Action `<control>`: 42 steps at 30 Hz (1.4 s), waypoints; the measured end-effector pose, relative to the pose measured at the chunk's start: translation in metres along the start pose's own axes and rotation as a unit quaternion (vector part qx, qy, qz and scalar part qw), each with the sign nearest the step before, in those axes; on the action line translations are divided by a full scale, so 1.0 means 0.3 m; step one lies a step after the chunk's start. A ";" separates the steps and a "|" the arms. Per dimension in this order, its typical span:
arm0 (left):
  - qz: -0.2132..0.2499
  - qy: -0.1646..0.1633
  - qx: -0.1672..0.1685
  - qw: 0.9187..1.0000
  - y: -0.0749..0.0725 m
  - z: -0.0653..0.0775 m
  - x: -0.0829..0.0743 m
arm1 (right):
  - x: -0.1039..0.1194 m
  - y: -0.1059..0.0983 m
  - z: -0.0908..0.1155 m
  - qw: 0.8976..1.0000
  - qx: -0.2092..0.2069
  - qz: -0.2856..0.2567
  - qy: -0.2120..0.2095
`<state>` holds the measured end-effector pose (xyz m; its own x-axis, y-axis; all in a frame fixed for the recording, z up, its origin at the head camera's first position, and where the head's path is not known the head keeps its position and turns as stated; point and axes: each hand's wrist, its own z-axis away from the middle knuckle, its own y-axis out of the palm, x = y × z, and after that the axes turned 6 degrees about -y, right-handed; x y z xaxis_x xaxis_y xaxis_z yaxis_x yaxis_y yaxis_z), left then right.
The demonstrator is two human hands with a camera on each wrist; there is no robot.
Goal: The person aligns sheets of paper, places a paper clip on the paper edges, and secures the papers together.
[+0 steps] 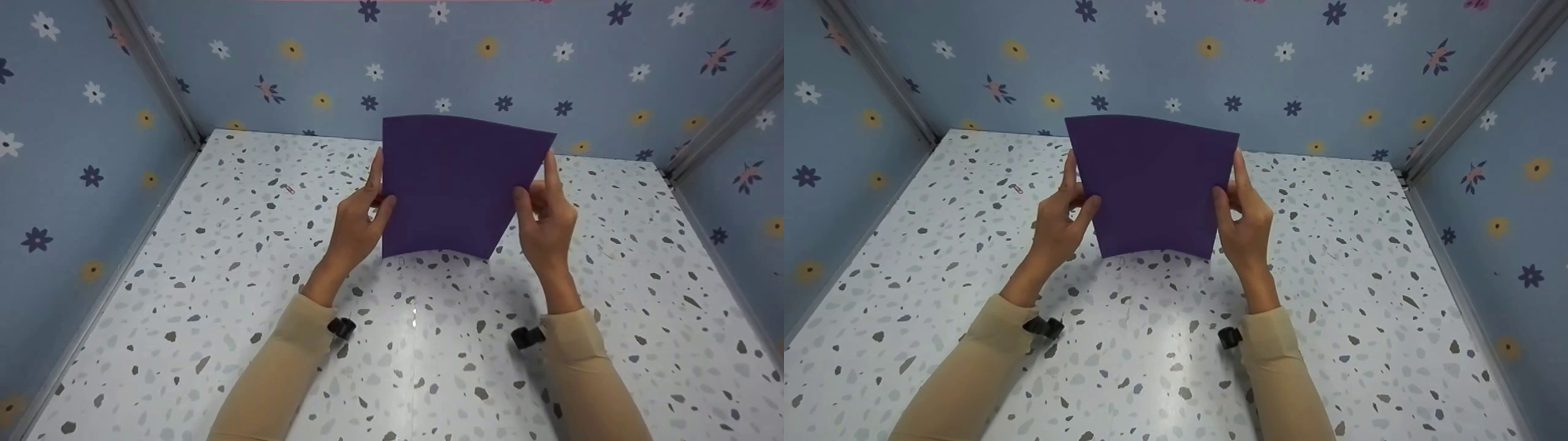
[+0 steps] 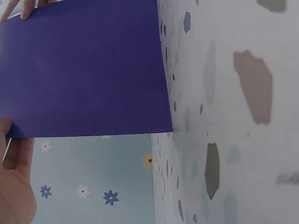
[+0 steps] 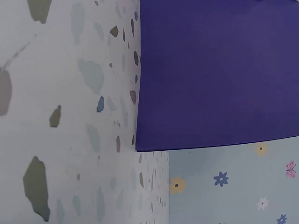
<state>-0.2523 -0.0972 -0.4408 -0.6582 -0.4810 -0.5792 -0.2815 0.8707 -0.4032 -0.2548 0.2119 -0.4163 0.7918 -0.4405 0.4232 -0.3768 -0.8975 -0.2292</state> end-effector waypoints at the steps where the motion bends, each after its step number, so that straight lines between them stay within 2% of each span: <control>1: 0.002 -0.001 0.000 1.000 0.001 0.000 0.001 | -0.002 0.000 0.002 1.000 0.000 -0.001 0.001; 19: -0.008 0.000 0.002 1.000 0.007 -0.002 0.005 | -0.024 0.004 0.035 1.000 0.010 -0.008 0.013; 27: -0.010 -0.001 0.000 1.000 0.008 -0.001 0.005 | -0.030 0.005 0.045 1.000 0.016 0.019 0.010; 36: -0.017 -0.023 0.012 1.000 0.012 0.000 0.010 | -0.039 0.012 0.051 1.000 0.009 0.008 -0.002; 42: -0.012 -0.028 0.012 0.999 0.011 0.000 0.012 | -0.046 0.016 0.053 1.000 0.015 0.011 0.004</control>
<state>-0.2556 -0.0962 -0.4443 -0.6108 -0.5081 -0.6072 -0.2798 0.8560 -0.4348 -0.2598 0.2140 -0.4371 0.7792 -0.4603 0.4254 -0.3791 -0.8866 -0.2650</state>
